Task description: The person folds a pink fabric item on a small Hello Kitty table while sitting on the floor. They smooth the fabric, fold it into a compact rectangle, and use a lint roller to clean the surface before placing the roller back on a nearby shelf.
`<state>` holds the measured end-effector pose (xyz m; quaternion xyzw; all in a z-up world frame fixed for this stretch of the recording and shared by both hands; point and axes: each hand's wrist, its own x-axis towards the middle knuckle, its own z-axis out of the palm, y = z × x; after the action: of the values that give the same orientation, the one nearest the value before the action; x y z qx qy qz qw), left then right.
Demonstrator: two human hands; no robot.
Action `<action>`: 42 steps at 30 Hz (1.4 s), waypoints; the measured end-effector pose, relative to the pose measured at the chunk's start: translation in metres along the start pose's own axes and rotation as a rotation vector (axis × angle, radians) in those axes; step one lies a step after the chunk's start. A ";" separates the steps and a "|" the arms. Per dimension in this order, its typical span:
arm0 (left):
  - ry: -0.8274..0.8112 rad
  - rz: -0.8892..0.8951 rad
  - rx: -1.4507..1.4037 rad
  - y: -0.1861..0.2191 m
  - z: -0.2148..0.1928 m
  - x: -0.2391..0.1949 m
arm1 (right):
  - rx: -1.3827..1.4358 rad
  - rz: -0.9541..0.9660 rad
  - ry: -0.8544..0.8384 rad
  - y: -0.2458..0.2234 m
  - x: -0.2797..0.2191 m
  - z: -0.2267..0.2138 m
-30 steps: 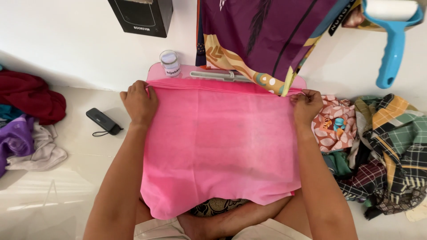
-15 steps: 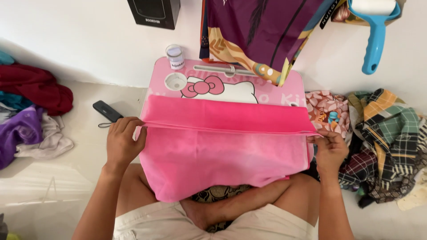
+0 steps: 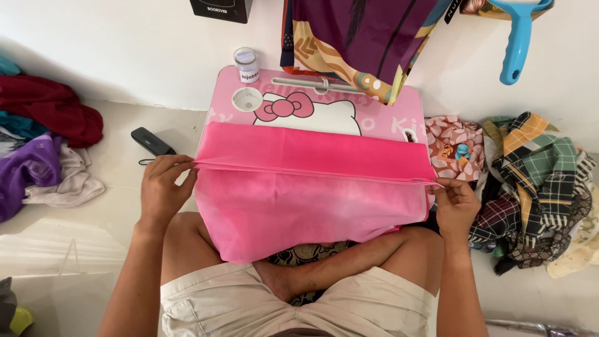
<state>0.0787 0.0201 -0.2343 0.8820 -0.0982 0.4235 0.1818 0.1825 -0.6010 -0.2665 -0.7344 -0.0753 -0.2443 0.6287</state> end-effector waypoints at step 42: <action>-0.662 -0.391 0.141 0.001 0.134 0.104 | -1.041 -0.017 -0.677 0.016 0.107 0.140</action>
<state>0.2382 -0.0374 -0.2299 0.9833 0.0477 0.0791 0.1565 0.3196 -0.4907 -0.2448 -0.9809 -0.1473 -0.0074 0.1272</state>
